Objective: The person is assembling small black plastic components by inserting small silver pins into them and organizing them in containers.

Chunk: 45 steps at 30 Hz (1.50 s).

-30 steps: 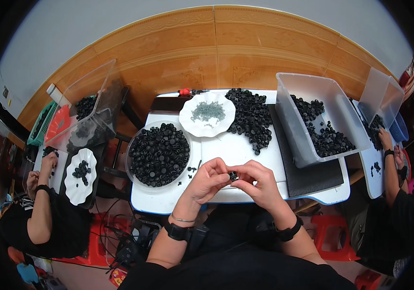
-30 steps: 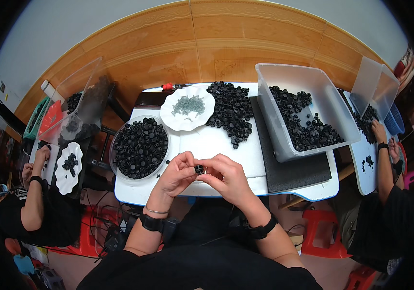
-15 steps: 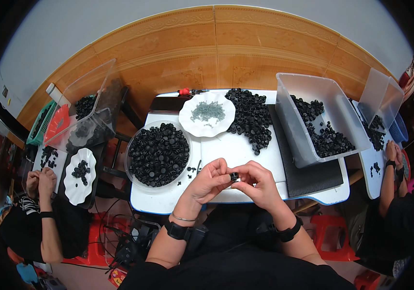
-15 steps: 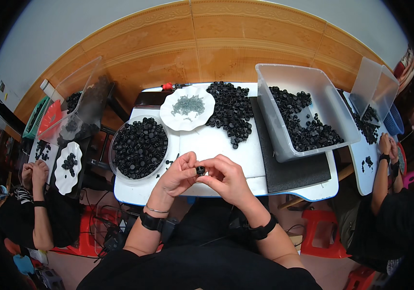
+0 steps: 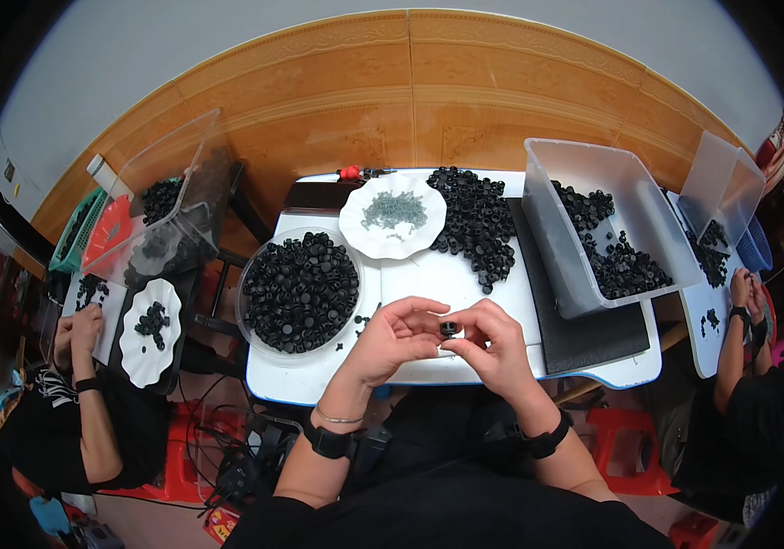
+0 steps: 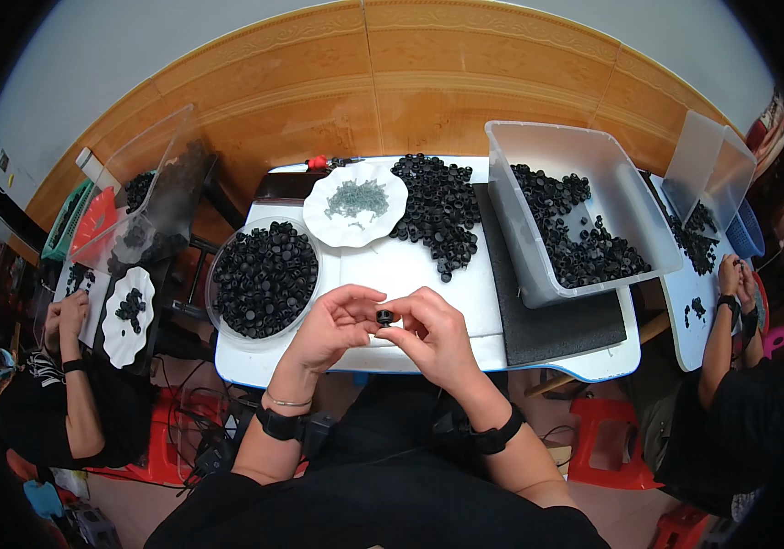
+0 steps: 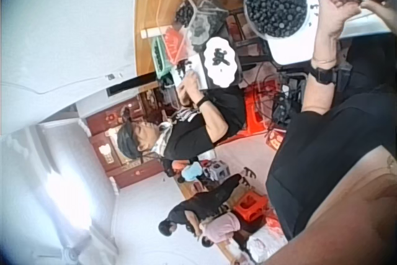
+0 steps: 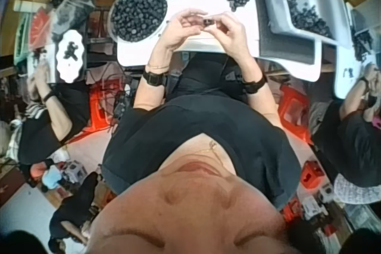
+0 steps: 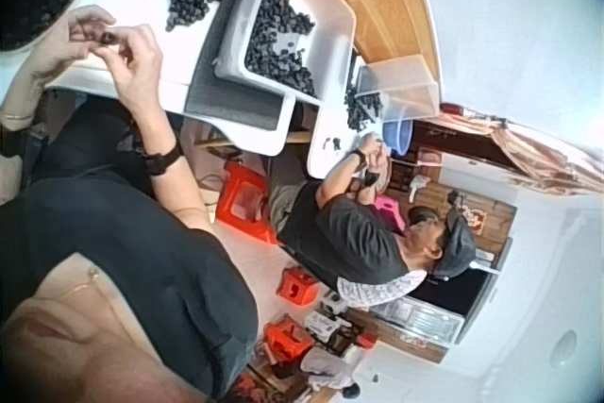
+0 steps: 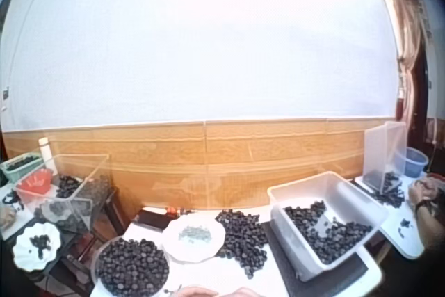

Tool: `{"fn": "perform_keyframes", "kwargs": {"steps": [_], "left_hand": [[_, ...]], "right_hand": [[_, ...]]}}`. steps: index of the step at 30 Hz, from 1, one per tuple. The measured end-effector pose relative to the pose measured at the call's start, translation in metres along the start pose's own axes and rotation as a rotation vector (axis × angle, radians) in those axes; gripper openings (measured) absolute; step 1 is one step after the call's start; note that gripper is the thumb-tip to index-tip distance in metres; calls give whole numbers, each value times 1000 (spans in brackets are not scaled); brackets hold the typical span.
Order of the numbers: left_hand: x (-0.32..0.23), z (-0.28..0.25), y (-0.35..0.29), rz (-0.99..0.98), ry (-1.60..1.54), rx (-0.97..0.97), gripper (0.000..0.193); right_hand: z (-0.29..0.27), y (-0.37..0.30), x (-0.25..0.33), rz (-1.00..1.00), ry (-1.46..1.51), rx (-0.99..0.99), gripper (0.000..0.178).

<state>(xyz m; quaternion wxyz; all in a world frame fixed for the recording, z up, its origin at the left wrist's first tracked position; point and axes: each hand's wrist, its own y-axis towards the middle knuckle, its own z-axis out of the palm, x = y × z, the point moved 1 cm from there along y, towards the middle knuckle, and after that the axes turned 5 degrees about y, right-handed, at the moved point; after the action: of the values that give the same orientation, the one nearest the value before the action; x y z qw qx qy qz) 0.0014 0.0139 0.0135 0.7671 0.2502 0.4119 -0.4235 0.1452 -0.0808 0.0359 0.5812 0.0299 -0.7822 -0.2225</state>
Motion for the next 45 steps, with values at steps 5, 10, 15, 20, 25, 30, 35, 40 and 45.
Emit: {"fn": "perform_keyframes", "kwargs": {"steps": [5,10,15,20,25,30,35,40,45], "left_hand": [[-3,15,-6,220,370,-37,52],[1,18,-5,302,421,-52,47],[3,20,-5,326,471,-96,44],[-4,22,-5,260,435,-87,41],[-9,9,-9,109,330,-83,31],[-1,0,-12,-2,233,-145,23],[4,-21,-22,-61,165,-154,25],[-4,-24,-28,-103,167,-164,31],[-29,-48,-26,38,411,-292,26]], "right_hand": [[-1,-1,2,-4,-8,-22,20],[0,-2,6,-51,-50,-68,18],[3,-2,6,-47,-12,-100,18],[1,1,2,-50,-10,-122,17],[5,3,-1,-78,-66,-16,14],[19,-5,-9,-14,-113,5,15],[30,-1,-14,-30,-52,85,17],[38,-2,-21,8,-97,122,22],[43,8,-22,91,190,124,47]]}}
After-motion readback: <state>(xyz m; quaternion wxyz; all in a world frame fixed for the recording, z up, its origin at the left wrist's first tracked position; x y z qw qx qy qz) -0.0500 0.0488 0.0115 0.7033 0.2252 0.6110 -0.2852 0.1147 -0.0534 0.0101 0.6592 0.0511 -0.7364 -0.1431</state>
